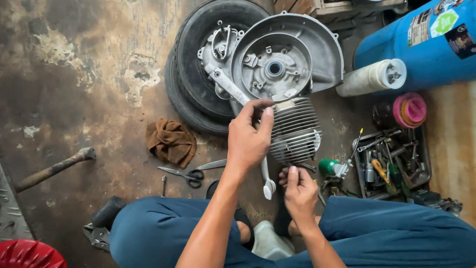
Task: Repairing or assembling motorcycle engine components including the cylinder and casing.
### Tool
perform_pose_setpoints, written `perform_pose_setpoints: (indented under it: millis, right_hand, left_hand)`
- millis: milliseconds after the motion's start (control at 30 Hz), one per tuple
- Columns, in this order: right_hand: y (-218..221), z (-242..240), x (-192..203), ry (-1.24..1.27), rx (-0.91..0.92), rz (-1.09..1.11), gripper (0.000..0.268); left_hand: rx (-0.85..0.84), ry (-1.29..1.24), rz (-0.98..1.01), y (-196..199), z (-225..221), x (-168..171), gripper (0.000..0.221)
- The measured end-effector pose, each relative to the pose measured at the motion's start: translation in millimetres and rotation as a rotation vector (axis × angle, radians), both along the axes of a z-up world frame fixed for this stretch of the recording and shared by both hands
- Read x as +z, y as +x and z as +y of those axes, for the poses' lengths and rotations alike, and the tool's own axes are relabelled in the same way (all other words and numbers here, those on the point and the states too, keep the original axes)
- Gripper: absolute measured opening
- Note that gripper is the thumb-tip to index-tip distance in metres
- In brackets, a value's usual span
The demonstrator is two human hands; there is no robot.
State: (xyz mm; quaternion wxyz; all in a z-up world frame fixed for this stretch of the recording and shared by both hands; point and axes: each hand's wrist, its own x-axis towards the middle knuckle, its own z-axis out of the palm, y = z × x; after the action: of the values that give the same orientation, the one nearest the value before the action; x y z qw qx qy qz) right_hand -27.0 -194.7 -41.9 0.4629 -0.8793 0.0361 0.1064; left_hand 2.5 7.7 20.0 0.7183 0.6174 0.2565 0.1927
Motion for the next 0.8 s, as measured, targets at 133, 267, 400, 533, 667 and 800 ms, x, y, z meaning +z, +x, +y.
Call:
perform_pose_setpoints:
  millis: [133,267,400,533,667,800]
  right_hand:
    - [-1,-8,-3,-0.081,0.088,-0.04,0.015]
    - [3,-7,-5,-0.074,0.105,-0.054,0.018]
    - [6,-15,-17,-0.076,0.179,-0.09,0.035]
    - [5,-14,-17,-0.105,0.215,-0.226,0.038]
    - [3,-18,-25,-0.155,0.159,-0.329,0.018]
    - [2,-12,-24,-0.06,0.08,-0.509,0.018]
  left_hand:
    - [-0.006,0.018,0.002,1,0,-1,0.022]
    - [0.002,0.043,0.01,1,-1,-1,0.023]
    - [0.021,0.02,0.015,4,-5,-12,0.021]
    - [0.014,0.017,0.049,2,-6,-16,0.021]
    - [0.01,0.044,0.053,2,-7,-19,0.021]
    - [0.024,0.075,0.036,4,-8,-26,0.021]
